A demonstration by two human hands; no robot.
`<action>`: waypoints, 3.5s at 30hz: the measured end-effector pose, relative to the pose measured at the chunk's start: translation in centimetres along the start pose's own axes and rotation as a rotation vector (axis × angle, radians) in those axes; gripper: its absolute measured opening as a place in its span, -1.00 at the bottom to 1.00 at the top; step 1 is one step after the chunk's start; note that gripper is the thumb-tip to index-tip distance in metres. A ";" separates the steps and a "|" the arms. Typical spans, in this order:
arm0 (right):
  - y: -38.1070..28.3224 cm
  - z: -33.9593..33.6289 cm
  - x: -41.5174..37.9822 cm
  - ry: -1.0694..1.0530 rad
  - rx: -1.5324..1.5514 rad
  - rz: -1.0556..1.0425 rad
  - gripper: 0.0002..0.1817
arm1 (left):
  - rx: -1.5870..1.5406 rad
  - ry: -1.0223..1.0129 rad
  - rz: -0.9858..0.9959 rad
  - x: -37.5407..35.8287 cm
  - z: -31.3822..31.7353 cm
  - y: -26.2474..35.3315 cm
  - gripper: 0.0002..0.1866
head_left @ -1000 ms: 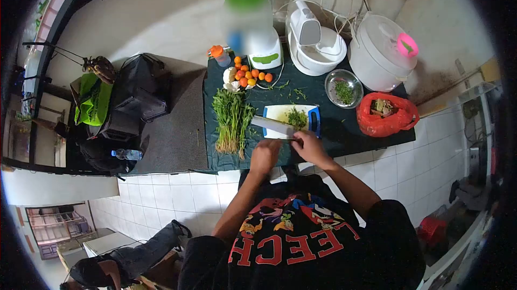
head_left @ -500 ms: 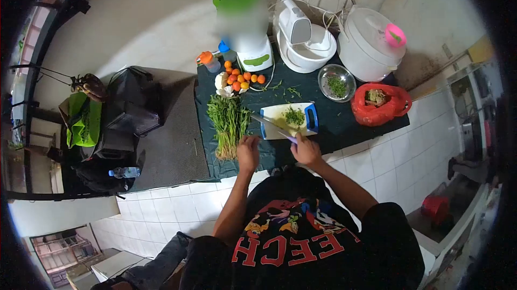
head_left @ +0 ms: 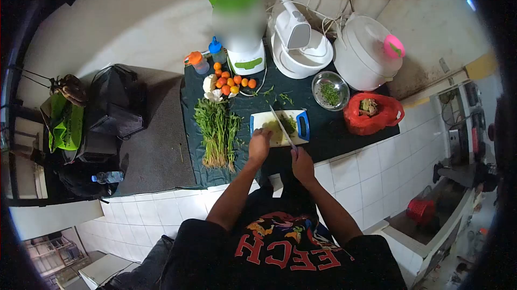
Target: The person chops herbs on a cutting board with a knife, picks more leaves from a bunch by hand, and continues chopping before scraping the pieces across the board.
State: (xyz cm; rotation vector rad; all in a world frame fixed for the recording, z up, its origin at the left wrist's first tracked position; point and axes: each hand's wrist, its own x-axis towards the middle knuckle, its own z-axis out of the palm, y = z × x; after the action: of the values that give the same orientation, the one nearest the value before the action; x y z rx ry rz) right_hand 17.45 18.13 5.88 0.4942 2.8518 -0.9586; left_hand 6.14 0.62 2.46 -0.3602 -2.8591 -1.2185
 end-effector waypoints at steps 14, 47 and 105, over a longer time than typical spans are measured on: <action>-0.2 0.9 -4.0 -0.037 0.195 -0.142 -0.52 | 0.105 0.098 0.171 0.2 1.5 0.0 -0.82; -1.2 3.3 -1.6 0.064 0.038 -0.357 -0.52 | 0.057 -0.012 0.108 0.5 0.8 -0.6 -0.78; -4.1 4.5 2.6 0.018 0.162 -0.222 -0.48 | 0.049 0.056 0.185 -0.1 0.2 -1.0 -0.85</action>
State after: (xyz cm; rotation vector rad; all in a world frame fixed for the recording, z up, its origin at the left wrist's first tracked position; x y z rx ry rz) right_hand 13.58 13.03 4.11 0.2005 2.9044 -1.2333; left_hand 6.04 0.07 1.63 -0.5651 -2.7312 -1.1056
